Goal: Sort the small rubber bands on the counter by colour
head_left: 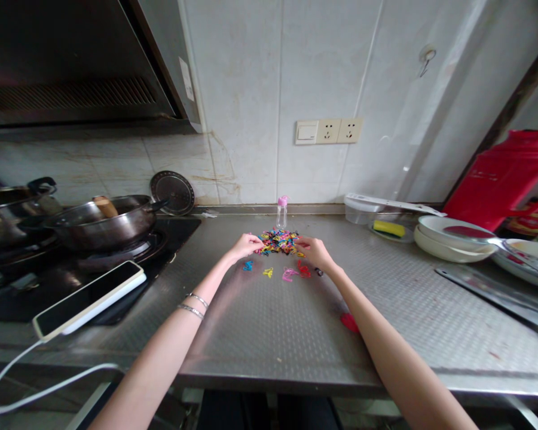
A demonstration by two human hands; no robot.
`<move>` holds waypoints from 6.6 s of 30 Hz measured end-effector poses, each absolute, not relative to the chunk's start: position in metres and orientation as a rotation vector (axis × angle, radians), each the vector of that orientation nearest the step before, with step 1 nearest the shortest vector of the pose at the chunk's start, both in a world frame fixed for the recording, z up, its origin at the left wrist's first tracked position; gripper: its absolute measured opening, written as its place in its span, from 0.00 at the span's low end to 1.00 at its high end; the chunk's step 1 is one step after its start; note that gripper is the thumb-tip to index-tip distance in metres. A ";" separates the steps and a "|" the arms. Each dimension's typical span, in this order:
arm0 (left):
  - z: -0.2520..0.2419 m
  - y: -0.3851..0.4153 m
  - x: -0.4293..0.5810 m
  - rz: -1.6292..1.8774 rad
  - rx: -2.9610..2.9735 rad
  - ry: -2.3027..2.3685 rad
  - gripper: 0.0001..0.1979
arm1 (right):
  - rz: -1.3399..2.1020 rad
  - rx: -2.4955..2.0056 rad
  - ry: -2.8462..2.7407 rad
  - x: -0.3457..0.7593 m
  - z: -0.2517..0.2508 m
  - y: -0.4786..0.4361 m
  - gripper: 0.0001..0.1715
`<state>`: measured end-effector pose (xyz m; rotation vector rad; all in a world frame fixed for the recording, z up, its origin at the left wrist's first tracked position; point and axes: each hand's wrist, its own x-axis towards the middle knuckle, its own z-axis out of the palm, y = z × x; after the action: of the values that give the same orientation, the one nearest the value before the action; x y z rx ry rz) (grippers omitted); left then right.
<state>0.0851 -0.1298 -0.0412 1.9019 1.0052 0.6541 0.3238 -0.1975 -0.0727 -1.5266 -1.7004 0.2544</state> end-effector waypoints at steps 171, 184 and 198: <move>-0.027 -0.114 0.039 -0.013 2.105 0.938 0.15 | 0.187 -1.708 -1.961 0.348 -0.071 -0.205 0.14; -0.026 -0.112 0.040 0.253 2.063 1.067 0.18 | 0.312 -1.479 -1.913 0.311 -0.054 -0.209 0.13; -0.052 -0.087 0.042 0.535 2.200 1.213 0.11 | 0.410 -1.243 -2.083 0.259 -0.057 -0.221 0.15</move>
<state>0.0423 -0.0869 -0.0524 2.2002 1.2127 0.5349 0.2587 -0.2212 -0.0570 -1.2428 -2.0835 0.4101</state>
